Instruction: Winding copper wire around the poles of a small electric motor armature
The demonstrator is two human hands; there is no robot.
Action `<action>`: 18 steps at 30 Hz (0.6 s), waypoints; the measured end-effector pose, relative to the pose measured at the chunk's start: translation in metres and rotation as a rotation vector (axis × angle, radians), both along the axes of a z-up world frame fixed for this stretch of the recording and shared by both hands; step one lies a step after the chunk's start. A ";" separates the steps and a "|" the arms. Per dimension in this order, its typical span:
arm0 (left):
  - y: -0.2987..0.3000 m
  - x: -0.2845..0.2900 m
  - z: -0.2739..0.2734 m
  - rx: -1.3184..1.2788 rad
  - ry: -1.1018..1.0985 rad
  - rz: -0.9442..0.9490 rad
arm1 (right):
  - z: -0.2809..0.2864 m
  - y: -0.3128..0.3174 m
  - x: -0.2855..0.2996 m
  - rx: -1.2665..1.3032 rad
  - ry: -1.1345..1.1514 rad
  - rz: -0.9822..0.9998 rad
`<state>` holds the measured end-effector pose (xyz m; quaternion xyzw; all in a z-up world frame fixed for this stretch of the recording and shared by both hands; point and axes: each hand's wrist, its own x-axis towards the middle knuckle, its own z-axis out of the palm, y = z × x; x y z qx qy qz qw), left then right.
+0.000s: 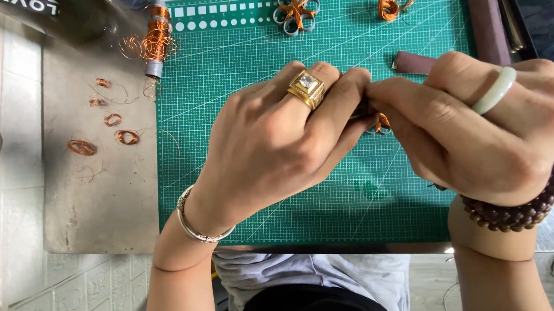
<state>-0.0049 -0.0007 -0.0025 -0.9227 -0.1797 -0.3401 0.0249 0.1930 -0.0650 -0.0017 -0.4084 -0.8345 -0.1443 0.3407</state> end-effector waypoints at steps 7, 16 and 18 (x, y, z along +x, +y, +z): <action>-0.004 0.000 0.004 0.011 -0.001 -0.008 | 0.003 0.003 0.002 0.019 0.008 0.080; -0.004 -0.001 0.002 0.218 -0.017 -0.029 | 0.007 -0.002 0.004 -0.108 0.109 0.019; -0.005 -0.001 0.001 0.272 -0.019 0.004 | 0.009 0.002 0.007 -0.170 0.134 0.112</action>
